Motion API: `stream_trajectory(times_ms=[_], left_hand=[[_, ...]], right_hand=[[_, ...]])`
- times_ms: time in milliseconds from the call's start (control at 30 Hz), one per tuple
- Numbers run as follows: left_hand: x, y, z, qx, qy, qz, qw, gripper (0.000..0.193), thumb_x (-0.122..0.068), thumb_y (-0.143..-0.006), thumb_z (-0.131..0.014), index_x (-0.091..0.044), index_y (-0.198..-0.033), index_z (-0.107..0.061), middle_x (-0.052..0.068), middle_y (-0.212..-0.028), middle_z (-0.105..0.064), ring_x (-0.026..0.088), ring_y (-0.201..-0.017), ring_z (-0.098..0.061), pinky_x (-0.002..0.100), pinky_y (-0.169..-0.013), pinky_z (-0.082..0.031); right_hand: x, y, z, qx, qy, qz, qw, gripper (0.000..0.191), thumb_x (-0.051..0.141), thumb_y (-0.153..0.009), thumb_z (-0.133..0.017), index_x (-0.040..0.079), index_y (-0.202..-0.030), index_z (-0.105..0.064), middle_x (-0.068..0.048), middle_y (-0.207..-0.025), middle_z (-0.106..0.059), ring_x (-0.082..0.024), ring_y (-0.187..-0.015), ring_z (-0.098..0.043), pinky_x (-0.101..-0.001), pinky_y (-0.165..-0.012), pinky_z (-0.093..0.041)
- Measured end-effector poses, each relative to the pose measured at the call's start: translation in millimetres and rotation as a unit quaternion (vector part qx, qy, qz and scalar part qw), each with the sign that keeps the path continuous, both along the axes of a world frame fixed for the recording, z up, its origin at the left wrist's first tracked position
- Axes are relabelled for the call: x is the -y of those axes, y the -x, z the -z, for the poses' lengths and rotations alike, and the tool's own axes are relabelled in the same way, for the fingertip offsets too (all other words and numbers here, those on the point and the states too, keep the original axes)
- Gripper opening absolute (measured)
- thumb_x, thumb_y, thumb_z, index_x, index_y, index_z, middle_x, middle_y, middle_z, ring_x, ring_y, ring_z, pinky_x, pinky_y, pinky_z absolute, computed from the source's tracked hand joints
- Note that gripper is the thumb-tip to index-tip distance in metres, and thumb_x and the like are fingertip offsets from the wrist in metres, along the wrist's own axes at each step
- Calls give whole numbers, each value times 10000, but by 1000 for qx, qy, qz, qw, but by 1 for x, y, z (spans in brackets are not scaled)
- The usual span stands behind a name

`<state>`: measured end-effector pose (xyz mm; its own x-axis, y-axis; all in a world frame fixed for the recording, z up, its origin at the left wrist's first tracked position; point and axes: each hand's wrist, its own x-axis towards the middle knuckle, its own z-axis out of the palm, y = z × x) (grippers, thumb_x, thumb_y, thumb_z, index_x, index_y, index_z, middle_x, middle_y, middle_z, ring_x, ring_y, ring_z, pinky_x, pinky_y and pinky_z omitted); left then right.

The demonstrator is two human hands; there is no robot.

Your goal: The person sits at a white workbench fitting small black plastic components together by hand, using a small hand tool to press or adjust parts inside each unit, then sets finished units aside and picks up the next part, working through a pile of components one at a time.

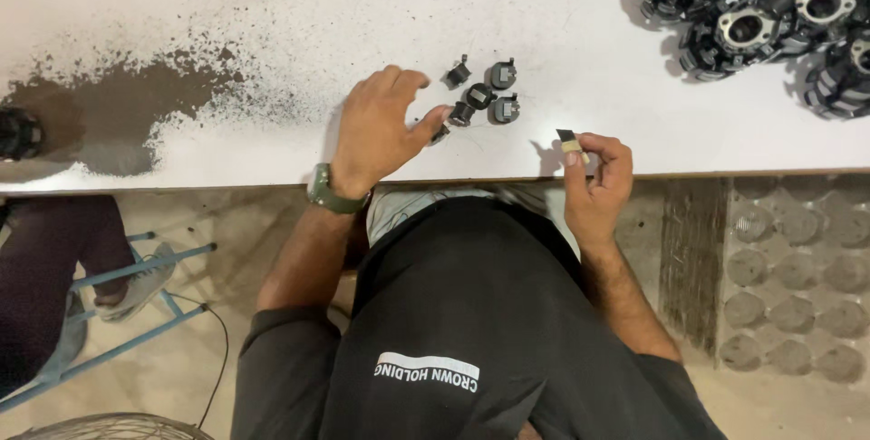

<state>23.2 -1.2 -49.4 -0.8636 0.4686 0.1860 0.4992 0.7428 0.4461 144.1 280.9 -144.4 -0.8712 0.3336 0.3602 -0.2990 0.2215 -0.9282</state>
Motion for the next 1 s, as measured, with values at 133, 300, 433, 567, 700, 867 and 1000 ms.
stream_trajectory(times_ms=[133, 300, 433, 567, 700, 867, 1000], left_hand=[[2, -5, 7, 99, 88, 20, 991, 502, -414, -834, -834, -29, -1094, -644, 149, -940, -647, 349, -891, -627, 476, -743, -506], [-3, -17, 23, 81, -45, 83, 992, 323, -227, -882, -778, -93, -1158, -679, 80, -1055, -685, 311, -994, -630, 474, -893, -496], [-3, -37, 33, -44, -107, 115, 987, 366, -180, -842, -804, -133, -1189, -694, 47, -1163, -691, 315, -1226, -579, 552, -1107, -354], [-2, -47, 41, 44, -73, 100, 991, 399, -166, -864, -813, -185, -1254, -731, 35, -1120, -634, 255, -1167, -574, 575, -1204, -318], [1, -49, 30, 29, -80, 120, 989, 518, -70, -889, -742, -134, -1396, -663, 72, -1254, -608, 290, -1269, -546, 566, -1206, -345], [16, -70, -8, -52, -169, 82, 981, 481, 17, -847, -623, -68, -1321, -622, 143, -1465, -539, 337, -1395, -497, 521, -1199, -401], [1, -88, -10, -131, -119, 103, 979, 278, -143, -873, -758, -87, -1121, -648, 149, -1413, -530, 347, -1381, -470, 560, -1165, -350]], right_hand=[[12, -9, -14, -37, -96, -47, 994, 172, -38, -1005, -605, 42, -1155, -581, -120, -1196, -644, -207, -1150, -647, -329, -1011, -542], [29, -12, -34, -54, -270, -137, 952, 197, -45, -855, -682, 88, -1000, -691, -73, -1029, -591, -293, -1192, -616, -557, -1199, -393], [40, -6, -39, -8, -394, -120, 911, 265, 39, -858, -771, 112, -1111, -741, -64, -1088, -582, -323, -1268, -546, -648, -1221, -237], [53, 8, -37, -17, -397, -115, 910, 425, 205, -816, -875, 63, -1183, -714, -101, -1168, -562, -348, -1299, -481, -703, -1194, -174], [64, 20, -34, -25, -413, -100, 905, 414, 220, -824, -895, 88, -1171, -712, -94, -1176, -564, -335, -1293, -491, -705, -1206, -163], [67, 16, -29, -23, -403, -81, 911, 381, 226, -822, -907, 91, -1112, -701, -80, -1143, -567, -312, -1236, -521, -713, -1218, -143], [69, 14, -28, -15, -402, -73, 912, 393, 231, -800, -910, 82, -1097, -700, -83, -1133, -568, -322, -1214, -521, -712, -1209, -128]])
